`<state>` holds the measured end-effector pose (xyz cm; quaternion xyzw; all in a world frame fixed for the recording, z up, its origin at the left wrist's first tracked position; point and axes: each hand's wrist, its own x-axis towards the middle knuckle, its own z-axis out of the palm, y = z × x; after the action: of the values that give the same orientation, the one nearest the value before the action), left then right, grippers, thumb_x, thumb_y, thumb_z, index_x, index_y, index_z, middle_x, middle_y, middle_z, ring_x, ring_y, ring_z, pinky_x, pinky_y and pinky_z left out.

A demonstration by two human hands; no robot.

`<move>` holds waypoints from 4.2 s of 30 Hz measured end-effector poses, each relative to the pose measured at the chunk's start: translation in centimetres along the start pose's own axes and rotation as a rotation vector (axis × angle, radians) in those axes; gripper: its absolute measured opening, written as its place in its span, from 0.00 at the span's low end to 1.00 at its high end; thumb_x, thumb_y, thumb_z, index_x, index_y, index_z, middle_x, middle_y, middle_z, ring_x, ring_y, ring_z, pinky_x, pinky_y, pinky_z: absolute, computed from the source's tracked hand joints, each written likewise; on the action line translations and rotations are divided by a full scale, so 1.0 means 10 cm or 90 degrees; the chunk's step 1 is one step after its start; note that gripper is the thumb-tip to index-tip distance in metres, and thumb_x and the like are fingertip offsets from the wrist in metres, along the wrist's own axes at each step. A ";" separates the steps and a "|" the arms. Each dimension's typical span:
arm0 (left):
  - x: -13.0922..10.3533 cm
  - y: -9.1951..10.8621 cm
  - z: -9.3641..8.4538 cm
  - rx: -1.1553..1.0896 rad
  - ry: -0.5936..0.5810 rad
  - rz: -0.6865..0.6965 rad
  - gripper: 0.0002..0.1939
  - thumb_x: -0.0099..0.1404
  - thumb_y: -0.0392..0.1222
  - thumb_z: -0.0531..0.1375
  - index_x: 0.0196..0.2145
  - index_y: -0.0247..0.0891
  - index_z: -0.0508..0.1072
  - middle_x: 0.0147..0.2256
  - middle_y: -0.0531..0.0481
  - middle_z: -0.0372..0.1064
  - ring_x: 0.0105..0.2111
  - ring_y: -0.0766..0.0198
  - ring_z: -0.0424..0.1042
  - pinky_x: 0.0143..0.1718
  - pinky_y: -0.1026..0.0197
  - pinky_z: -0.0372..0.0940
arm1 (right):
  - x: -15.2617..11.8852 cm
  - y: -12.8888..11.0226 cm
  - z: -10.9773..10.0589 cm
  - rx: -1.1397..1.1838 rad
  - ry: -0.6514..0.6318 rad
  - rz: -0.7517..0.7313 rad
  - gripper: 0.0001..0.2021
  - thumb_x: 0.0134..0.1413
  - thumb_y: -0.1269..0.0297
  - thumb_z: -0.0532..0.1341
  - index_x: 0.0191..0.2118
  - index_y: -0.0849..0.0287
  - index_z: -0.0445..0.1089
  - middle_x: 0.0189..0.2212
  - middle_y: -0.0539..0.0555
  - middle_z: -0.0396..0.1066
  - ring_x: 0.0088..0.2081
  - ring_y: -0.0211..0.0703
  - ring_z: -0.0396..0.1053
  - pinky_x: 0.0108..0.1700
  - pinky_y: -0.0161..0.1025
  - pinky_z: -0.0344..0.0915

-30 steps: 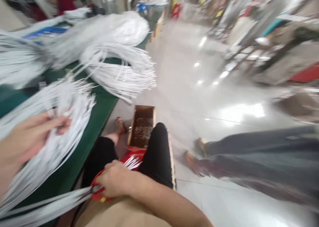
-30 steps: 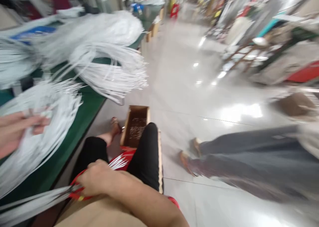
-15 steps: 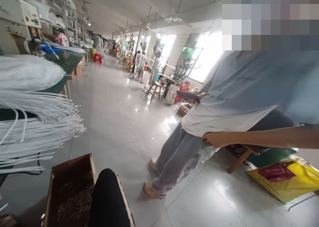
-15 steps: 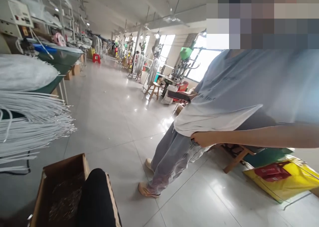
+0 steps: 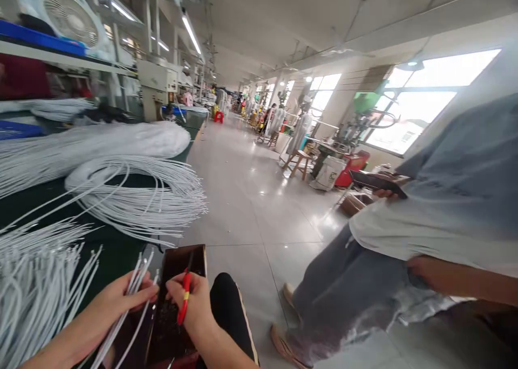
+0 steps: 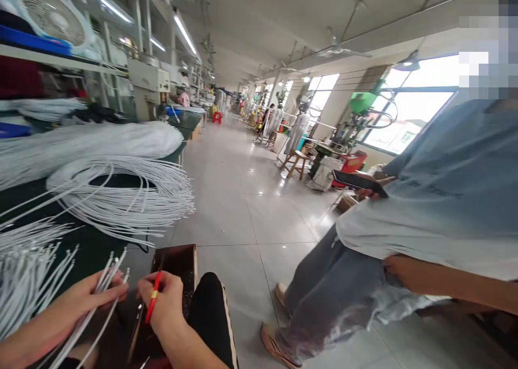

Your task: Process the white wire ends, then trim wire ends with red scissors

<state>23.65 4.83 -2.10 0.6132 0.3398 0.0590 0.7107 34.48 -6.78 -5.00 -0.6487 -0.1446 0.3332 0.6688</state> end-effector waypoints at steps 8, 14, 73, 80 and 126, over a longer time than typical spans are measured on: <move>0.23 -0.23 0.13 0.004 -0.025 0.056 0.26 0.44 0.58 0.67 0.28 0.38 0.60 0.24 0.53 0.64 0.28 0.60 0.67 0.28 0.62 0.55 | 0.09 -0.09 -0.02 0.120 -0.105 0.032 0.21 0.40 0.50 0.68 0.26 0.67 0.70 0.19 0.52 0.63 0.20 0.31 0.58 0.25 0.32 0.53; 0.21 -0.16 0.03 -0.013 -0.057 0.046 0.22 0.52 0.54 0.64 0.30 0.36 0.59 0.27 0.53 0.64 0.30 0.61 0.69 0.29 0.62 0.54 | 0.21 -0.10 0.03 0.161 -0.181 0.062 0.15 0.39 0.57 0.69 0.25 0.65 0.68 0.18 0.50 0.62 0.20 0.34 0.60 0.26 0.33 0.56; 0.25 -0.06 -0.15 0.095 0.073 0.075 0.16 0.54 0.40 0.65 0.30 0.35 0.59 0.33 0.52 0.71 0.30 0.67 0.74 0.35 0.63 0.69 | 0.32 -0.03 -0.14 -0.785 -0.233 -0.190 0.17 0.56 0.56 0.57 0.22 0.61 0.61 0.23 0.49 0.63 0.24 0.33 0.55 0.26 0.33 0.47; 0.24 -0.04 -0.13 0.010 0.045 0.020 0.13 0.58 0.37 0.61 0.30 0.35 0.57 0.31 0.49 0.72 0.32 0.64 0.74 0.36 0.60 0.69 | 0.29 0.02 -0.12 -0.788 -0.244 -0.198 0.17 0.58 0.56 0.56 0.23 0.61 0.62 0.25 0.51 0.64 0.25 0.34 0.58 0.27 0.33 0.49; 0.24 -0.08 -0.11 0.167 0.066 0.041 0.17 0.53 0.42 0.65 0.30 0.36 0.59 0.29 0.51 0.72 0.28 0.65 0.71 0.33 0.62 0.66 | 0.27 -0.02 0.10 0.072 -0.124 0.163 0.09 0.43 0.62 0.66 0.31 0.62 0.74 0.30 0.53 0.73 0.33 0.38 0.68 0.36 0.34 0.63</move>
<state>24.58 6.78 -3.78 0.7078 0.3611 0.0686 0.6033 35.85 -4.28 -5.35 -0.5877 -0.1063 0.4846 0.6392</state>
